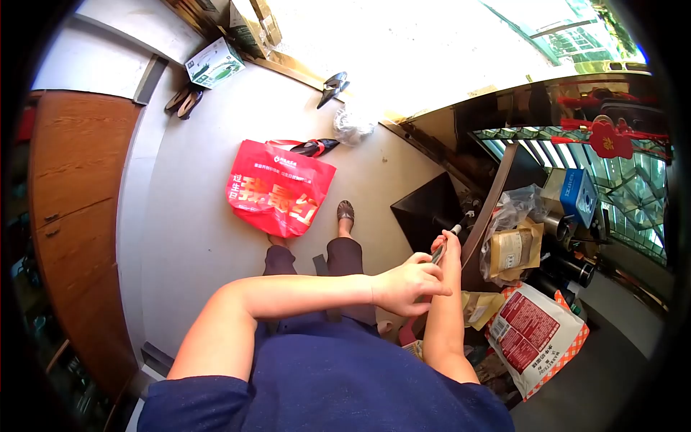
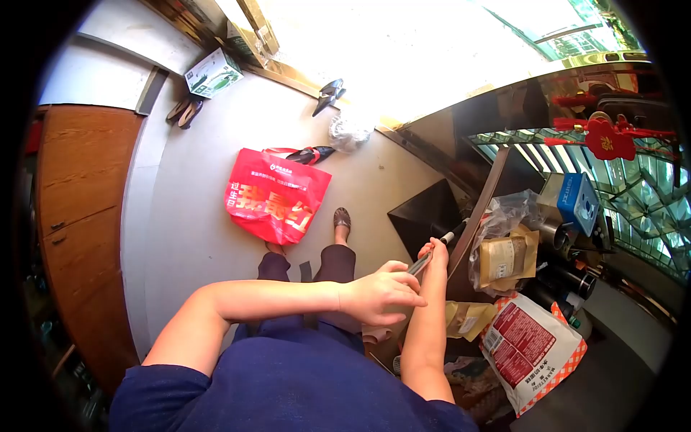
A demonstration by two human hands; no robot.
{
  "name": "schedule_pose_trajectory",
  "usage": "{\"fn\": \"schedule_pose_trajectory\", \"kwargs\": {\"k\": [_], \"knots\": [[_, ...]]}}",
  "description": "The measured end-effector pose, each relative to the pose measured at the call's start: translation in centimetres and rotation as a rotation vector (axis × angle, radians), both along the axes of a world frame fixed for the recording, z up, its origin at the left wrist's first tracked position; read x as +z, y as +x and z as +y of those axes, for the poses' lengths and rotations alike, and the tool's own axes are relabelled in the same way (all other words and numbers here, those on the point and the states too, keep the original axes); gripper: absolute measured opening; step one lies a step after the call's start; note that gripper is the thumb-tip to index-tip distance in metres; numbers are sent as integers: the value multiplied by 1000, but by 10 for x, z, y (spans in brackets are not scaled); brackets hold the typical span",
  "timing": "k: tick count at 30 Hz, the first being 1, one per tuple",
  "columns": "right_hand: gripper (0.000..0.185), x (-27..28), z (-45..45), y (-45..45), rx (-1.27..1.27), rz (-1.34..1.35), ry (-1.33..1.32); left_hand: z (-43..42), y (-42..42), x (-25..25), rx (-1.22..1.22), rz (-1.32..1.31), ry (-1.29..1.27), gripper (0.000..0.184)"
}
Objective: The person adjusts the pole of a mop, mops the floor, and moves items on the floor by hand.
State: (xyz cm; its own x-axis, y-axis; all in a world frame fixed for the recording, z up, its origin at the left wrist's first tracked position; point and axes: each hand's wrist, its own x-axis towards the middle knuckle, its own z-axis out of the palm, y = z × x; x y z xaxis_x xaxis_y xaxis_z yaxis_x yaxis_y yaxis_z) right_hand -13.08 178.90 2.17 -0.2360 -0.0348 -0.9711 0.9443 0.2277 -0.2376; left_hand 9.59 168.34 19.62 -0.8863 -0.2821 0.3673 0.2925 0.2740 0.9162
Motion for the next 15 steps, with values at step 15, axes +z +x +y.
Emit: {"fn": "schedule_pose_trajectory", "kwargs": {"k": [15], "knots": [[25, 72, -38, 53, -524, -305, -936, -15, 15, 90, -233, 14, -22, 27]]}}
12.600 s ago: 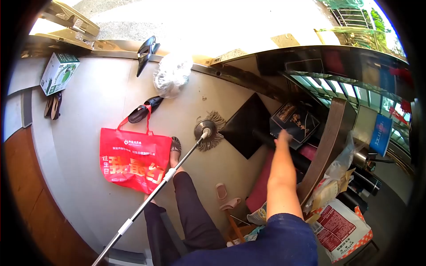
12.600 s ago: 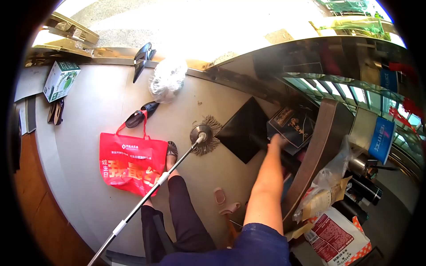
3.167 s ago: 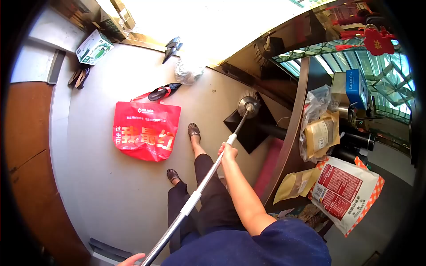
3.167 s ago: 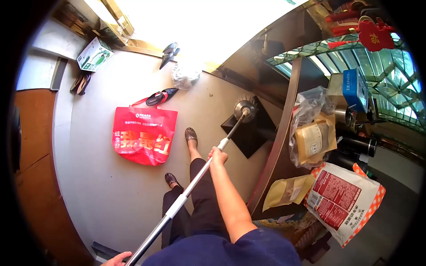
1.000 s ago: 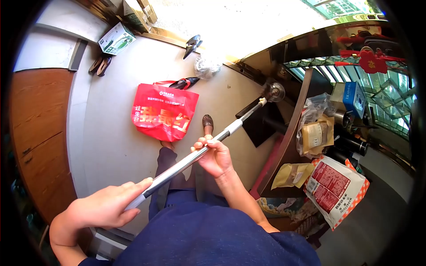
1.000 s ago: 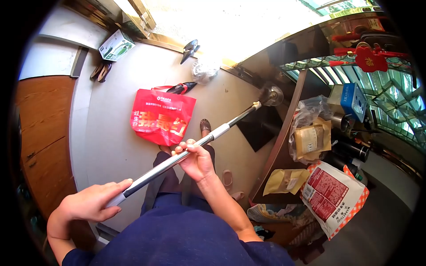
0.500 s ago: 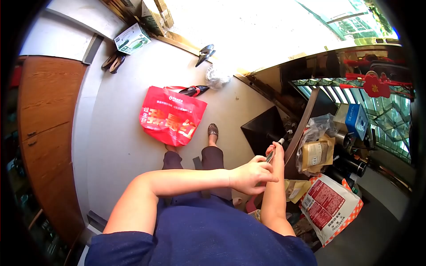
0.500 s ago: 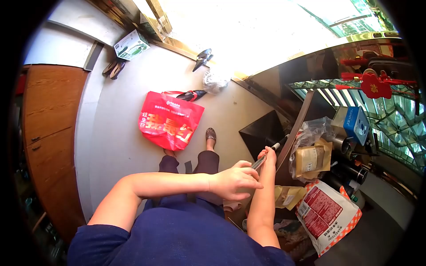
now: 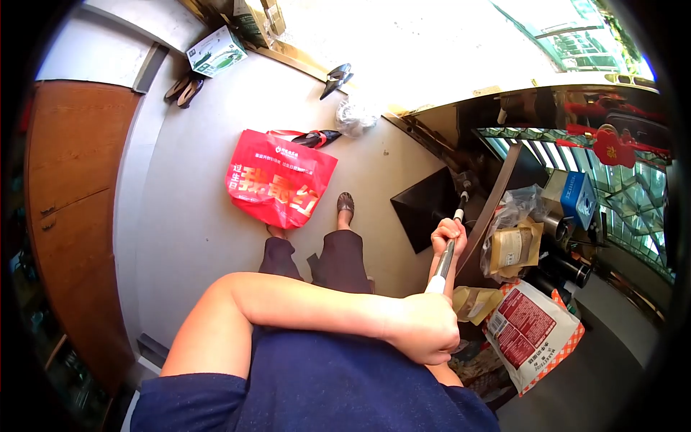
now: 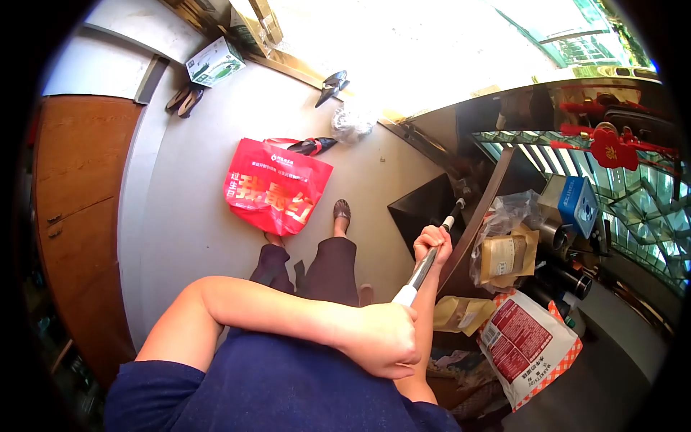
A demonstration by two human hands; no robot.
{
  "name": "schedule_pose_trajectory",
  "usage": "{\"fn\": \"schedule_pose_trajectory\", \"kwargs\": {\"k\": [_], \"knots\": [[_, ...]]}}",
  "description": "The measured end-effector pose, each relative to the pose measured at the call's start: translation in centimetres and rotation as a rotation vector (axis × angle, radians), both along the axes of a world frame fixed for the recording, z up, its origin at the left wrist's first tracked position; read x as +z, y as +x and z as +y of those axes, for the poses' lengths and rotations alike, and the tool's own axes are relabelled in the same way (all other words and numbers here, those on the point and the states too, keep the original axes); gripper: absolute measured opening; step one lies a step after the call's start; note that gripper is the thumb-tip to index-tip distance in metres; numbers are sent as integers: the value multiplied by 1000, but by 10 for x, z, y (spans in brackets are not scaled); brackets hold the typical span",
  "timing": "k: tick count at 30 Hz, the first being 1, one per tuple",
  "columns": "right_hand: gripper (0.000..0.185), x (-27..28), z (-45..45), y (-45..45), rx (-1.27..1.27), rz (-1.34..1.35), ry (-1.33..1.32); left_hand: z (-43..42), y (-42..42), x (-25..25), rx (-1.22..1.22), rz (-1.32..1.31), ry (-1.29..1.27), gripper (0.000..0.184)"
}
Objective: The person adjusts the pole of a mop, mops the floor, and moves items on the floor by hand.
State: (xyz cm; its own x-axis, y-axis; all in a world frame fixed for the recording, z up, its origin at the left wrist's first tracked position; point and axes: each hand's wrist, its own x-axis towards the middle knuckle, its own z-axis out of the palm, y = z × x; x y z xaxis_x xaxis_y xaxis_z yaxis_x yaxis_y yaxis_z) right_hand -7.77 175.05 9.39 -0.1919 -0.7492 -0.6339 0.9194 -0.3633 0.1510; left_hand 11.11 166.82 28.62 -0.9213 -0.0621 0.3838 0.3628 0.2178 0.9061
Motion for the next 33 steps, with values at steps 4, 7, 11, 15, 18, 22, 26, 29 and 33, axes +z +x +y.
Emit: {"fn": "schedule_pose_trajectory", "kwargs": {"k": [4, 7, 11, 15, 18, 22, 26, 29, 33], "knots": [[24, -1, 4, 18, -38, 5, -55, 2, 15, 9, -90, -53, -132, 29], [26, 10, 5, 36, -27, 7, -109, 7, 32, 20, -100, -40, -109, 30], [28, 18, 1, 61, 3, -12, -175, 7, 54, 32, -107, -74, -88, 31], [28, 32, -6, 88, 18, -29, -213, 11, 79, 45, -58, -67, -82, 30], [26, 44, -11, 113, 30, -111, -258, 16, 99, 59, -52, -45, -96, 30], [23, 55, -27, 157, 198, -172, -250, 18, 129, 85, -22, 4, -92, 30], [21, 101, -47, 197, 323, -264, -175, -7, 180, 118, -134, 230, 15, 16], [17, 125, -54, 229, 398, -130, -139, -29, 217, 156, -150, 144, -112, 8], [10, 150, -42, 241, 536, 162, 7, -25, 258, 167, 67, 115, 16, 7]]}}
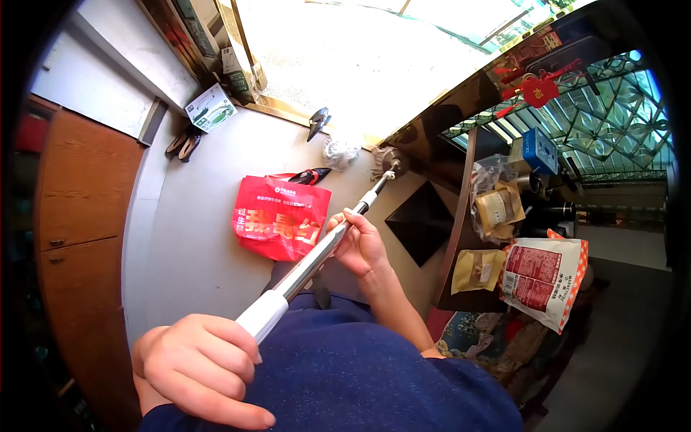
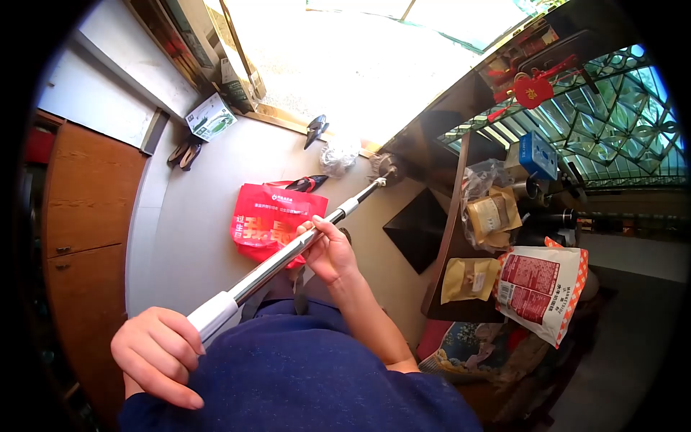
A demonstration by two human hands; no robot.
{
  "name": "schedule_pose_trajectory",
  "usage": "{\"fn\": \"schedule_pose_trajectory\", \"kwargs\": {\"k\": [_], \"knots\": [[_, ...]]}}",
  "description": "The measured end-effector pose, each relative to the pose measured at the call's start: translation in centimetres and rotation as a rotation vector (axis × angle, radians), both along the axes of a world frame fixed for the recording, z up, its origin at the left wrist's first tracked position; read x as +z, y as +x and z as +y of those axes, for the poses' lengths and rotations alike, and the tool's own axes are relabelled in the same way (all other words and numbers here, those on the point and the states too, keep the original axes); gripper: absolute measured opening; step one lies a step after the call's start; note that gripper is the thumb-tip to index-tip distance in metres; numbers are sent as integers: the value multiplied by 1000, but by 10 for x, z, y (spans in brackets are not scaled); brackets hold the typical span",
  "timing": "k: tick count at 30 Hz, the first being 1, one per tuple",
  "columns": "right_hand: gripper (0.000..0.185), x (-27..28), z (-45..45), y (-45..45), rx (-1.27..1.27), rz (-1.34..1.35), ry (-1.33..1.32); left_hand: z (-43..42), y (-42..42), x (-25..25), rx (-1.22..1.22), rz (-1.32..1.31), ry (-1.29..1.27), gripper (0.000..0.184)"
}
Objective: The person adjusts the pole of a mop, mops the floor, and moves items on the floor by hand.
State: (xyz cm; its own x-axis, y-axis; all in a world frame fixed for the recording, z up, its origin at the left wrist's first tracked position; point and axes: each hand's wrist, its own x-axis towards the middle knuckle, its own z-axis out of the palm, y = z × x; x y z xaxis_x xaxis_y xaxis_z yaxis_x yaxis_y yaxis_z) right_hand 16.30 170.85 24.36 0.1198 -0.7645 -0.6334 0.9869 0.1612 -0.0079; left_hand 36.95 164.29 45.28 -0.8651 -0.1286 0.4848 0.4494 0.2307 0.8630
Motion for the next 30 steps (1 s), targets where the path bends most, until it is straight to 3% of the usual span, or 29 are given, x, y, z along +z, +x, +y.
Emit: {"fn": "schedule_pose_trajectory", "kwargs": {"k": [3, 5, 7, 8, 10, 13, 14, 19, 20, 24, 28, 30], "knots": [[9, 25, 12, -3, 56, 127, 77, 8, 13, -11, 119, 120, 143, 16], [10, 13, 21, -17, 53, 118, 105, 16, 5, -15, 325, 98, 351, 7], [11, -20, 26, -42, 70, 146, 116, 14, -20, -33, 317, 16, 453, 14], [11, -43, 27, -55, 32, 207, 228, 13, -37, -49, 360, -33, 381, 15], [10, -105, 27, -80, -21, 301, 404, 21, -66, -76, 359, -377, 558, 12], [11, -125, 8, -93, 39, 347, 469, 20, -75, -86, 478, -335, 689, 10], [10, -131, -1, -89, 87, 353, 465, 18, -77, -85, 609, -299, 646, 10], [11, -163, -31, -50, 330, 277, 346, 27, -48, -78, 714, -377, 560, 10], [12, -169, -39, -39, 381, 265, 345, 28, -38, -75, 831, -362, 613, 9], [17, -130, -75, 30, 517, 348, 355, 21, 4, -51, 1079, -267, 555, 17], [21, -98, -94, 85, 653, 316, 215, 2, 44, -34, 1086, -90, 424, 21], [28, -81, -100, 99, 683, 271, 104, -10, 52, -28, 1026, 167, 339, 28]]}}
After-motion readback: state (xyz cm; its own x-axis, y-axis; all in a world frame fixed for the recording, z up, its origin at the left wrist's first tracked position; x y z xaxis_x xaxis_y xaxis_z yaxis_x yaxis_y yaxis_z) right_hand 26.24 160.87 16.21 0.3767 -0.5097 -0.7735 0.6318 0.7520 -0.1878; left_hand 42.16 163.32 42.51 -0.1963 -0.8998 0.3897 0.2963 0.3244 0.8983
